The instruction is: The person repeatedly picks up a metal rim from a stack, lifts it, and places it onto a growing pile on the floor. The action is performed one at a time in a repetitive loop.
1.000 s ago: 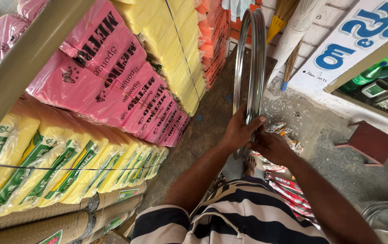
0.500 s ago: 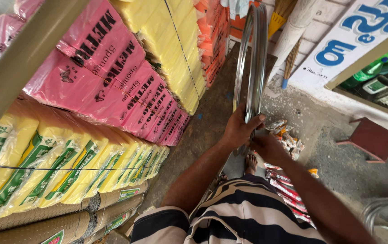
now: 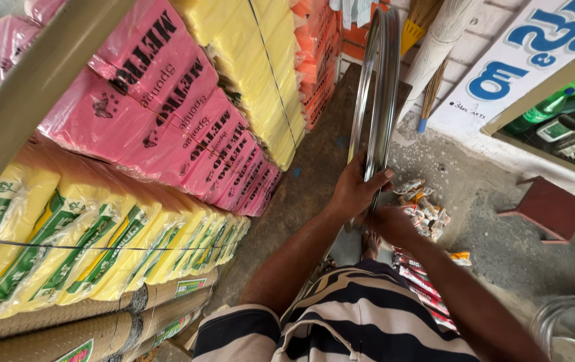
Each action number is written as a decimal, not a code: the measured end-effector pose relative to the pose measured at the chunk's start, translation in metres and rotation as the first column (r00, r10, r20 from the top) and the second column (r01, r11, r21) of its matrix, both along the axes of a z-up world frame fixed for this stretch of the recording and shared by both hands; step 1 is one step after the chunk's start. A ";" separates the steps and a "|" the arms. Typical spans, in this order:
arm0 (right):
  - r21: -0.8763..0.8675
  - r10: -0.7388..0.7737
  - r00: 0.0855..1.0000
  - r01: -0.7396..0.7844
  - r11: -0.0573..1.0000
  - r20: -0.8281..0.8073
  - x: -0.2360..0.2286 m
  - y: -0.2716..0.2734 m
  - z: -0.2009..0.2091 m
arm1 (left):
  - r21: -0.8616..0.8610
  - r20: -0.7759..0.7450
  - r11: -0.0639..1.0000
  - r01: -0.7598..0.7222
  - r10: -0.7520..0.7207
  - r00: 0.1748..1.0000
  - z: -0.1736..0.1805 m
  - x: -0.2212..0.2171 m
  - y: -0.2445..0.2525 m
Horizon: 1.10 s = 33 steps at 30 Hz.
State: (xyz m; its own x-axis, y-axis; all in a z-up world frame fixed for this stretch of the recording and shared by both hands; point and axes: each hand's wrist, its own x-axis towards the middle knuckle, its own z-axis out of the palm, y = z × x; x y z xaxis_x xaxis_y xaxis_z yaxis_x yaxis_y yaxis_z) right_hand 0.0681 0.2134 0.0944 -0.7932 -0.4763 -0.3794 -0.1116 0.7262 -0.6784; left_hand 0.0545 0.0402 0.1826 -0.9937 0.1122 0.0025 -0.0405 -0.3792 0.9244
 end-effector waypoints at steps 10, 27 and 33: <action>0.073 0.169 0.951 -0.156 0.985 -0.258 0.035 -0.027 -0.049 | 0.013 -0.029 1.000 0.024 -0.023 0.999 -0.004 -0.005 0.001; 0.157 0.021 0.999 -0.015 0.987 -0.036 0.029 -0.021 -0.002 | 0.202 -0.034 0.976 0.084 -0.079 0.996 -0.024 -0.015 0.003; 0.062 0.060 0.987 -0.051 0.997 -0.151 0.040 -0.018 -0.045 | 0.198 -0.052 0.975 0.104 -0.095 0.994 -0.025 -0.011 0.004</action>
State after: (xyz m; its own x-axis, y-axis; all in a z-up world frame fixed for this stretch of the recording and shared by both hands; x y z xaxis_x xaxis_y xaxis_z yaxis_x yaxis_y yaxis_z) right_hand 0.1077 0.1957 0.0496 -0.8168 -0.5022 -0.2840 -0.2519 0.7533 -0.6075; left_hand 0.0438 0.0445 0.1574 -0.9761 0.2037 0.0761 -0.0506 -0.5529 0.8317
